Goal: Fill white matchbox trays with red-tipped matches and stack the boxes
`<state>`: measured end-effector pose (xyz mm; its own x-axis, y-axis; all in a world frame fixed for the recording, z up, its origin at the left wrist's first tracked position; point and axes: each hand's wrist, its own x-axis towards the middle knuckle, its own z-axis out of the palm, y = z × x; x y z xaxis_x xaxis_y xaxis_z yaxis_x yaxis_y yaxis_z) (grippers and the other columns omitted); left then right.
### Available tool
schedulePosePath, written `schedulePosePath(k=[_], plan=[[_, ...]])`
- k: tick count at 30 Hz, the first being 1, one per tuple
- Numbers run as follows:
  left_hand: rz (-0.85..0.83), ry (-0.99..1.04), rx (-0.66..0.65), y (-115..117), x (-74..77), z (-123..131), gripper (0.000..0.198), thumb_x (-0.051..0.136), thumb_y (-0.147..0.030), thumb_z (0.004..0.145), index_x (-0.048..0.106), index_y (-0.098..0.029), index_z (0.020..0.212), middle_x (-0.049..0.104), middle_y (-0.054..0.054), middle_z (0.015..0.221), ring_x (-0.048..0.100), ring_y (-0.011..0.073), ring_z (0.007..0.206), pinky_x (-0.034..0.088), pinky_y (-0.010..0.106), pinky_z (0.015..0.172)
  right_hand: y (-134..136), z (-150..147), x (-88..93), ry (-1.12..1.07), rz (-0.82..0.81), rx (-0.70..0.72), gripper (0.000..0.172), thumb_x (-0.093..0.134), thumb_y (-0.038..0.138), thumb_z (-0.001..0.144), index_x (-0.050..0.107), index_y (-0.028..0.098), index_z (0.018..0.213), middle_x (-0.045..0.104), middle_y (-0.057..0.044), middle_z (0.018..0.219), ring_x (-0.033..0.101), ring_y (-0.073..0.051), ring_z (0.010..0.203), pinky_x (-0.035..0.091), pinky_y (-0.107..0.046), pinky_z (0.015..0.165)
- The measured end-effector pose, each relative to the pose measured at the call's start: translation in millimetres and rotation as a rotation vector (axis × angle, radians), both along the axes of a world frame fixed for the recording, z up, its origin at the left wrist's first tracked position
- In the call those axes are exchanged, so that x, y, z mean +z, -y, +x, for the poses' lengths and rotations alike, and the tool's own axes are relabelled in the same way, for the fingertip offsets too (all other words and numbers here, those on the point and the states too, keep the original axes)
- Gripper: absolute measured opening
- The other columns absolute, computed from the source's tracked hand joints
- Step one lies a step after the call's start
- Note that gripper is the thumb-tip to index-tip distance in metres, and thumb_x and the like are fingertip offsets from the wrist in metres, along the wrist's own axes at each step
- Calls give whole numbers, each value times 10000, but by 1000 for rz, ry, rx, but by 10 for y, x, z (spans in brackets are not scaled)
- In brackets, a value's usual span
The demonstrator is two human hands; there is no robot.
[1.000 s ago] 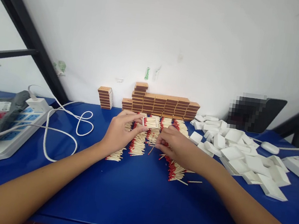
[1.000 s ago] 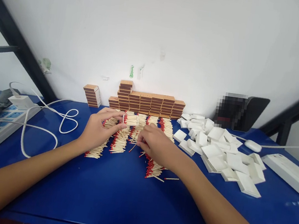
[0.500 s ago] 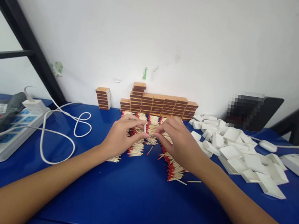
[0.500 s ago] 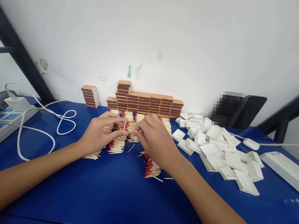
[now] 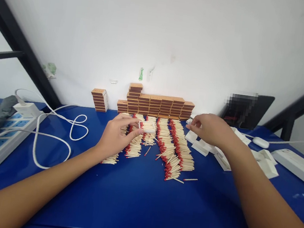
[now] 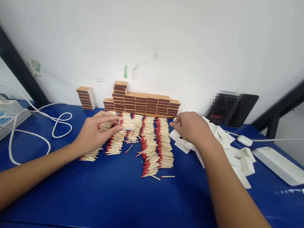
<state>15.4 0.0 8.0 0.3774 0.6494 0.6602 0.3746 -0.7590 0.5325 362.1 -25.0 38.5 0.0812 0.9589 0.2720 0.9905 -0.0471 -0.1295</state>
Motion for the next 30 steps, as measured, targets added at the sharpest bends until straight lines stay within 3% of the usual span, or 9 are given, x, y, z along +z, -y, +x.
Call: schedulePosePath(k=[3, 8, 12, 15, 19, 22, 26, 30], plan=[[31, 5, 31, -13, 22, -20, 241, 782, -445, 936, 805, -253, 1079, 801, 45, 998, 709, 238, 1061, 585, 424, 975, -41, 70, -69, 20, -73, -22, 226, 705, 410, 868, 709, 232, 729, 751, -83, 785, 602, -231, 650, 361, -361, 596], [94, 11, 41, -49, 49, -54, 253, 789, -442, 930, 800, -239, 1082, 795, 58, 1031, 719, 232, 1037, 596, 416, 967, -64, -29, -105, -194, 172, -85, 165, 669, 359, 853, 719, 237, 755, 758, -74, 788, 644, -253, 723, 394, -359, 642], [108, -3, 25, -59, 54, -64, 263, 784, -440, 938, 792, -227, 1092, 787, 61, 1010, 714, 231, 1048, 591, 396, 959, -193, -96, -112, -366, 284, -180, 272, 610, 442, 912, 737, 212, 840, 782, -85, 843, 691, -249, 773, 458, -351, 678], [119, -14, 8, -68, 44, -68, 276, 785, -455, 935, 790, -230, 1095, 782, 66, 1026, 715, 231, 1040, 587, 395, 952, -367, -71, -45, -450, 334, -286, 357, 570, 486, 935, 740, 175, 891, 785, -127, 865, 705, -265, 776, 492, -368, 689], [109, -10, 15, -92, 26, -80, 302, 769, -486, 943, 786, -228, 1100, 781, 75, 1024, 711, 243, 1062, 583, 412, 964, -522, -102, 128, -466, 422, -384, 320, 586, 437, 905, 724, 152, 951, 766, -164, 915, 685, -306, 822, 493, -414, 729], [103, -13, 35, -110, 11, -91, 306, 756, -491, 951, 782, -226, 1101, 785, 74, 1005, 704, 253, 1064, 582, 430, 961, -532, -303, 256, -453, 477, -300, 294, 561, 425, 929, 721, 184, 984, 756, -123, 907, 674, -292, 860, 489, -413, 793], [139, -29, 41, -115, -28, -86, 300, 758, -487, 950, 784, -229, 1101, 788, 85, 1015, 704, 260, 1072, 577, 444, 968, -589, -796, 425, -435, 433, -132, 290, 614, 484, 918, 726, 218, 886, 769, -100, 902, 677, -285, 869, 490, -405, 810], [168, -33, 28, -117, -67, -72, 340, 772, -489, 939, 787, -206, 1127, 777, 108, 1036, 709, 262, 1054, 575, 448, 962, -850, -1381, 592, -436, 319, -72, 451, 614, 644, 911, 717, 211, 837, 776, -144, 911, 698, -312, 880, 502, -428, 808]])
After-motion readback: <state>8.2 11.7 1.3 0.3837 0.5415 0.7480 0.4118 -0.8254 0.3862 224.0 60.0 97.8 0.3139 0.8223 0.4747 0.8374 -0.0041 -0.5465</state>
